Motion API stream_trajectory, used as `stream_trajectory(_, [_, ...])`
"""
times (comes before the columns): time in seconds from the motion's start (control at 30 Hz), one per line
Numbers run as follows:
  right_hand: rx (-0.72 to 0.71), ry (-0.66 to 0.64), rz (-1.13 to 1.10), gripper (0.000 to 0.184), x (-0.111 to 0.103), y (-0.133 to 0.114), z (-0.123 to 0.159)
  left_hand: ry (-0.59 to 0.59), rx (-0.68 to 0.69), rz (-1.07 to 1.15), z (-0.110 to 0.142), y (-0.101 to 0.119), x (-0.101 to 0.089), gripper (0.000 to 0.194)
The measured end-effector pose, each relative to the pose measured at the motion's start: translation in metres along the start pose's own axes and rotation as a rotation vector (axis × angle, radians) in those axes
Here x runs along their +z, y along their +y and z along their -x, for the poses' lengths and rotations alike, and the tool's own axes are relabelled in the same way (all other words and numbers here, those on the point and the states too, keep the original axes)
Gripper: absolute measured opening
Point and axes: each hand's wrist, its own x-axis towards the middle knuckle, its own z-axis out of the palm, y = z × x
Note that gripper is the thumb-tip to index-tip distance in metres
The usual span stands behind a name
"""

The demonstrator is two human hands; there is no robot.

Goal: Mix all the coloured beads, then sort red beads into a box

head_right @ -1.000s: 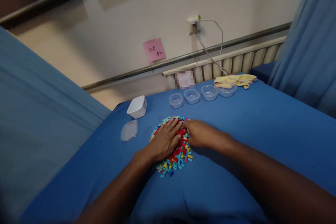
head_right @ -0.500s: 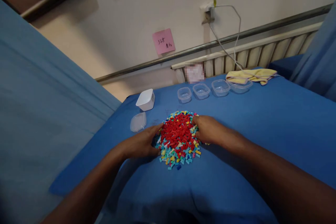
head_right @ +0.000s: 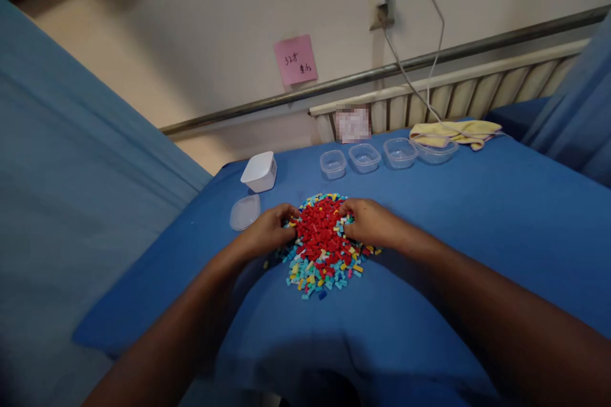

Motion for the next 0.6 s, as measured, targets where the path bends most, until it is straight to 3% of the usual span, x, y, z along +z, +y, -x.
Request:
stream_trajectory(0.17, [-0.077,0.023,-0.162,0.032,0.001,-0.012,-0.007,-0.077,0.040,0.240,-0.007,0.023,0.004,0.041])
stream_trajectory(0.33, [-0.214,0.053,-0.051,0.043,0.001,-0.033,-0.017,-0.064,0.222,0.271,-0.009,0.028,0.000,0.051])
stream_trajectory(0.53, [-0.468,-0.100,0.027,0.063,-0.020,-0.055,-0.010,-0.032,0.269,0.179,0.022,0.015,-0.020,0.046])
stream_trajectory(0.6, [-0.475,-0.134,0.023,0.065,-0.033,-0.051,0.000,-0.041,0.263,0.048,0.040,0.012,-0.026,0.048])
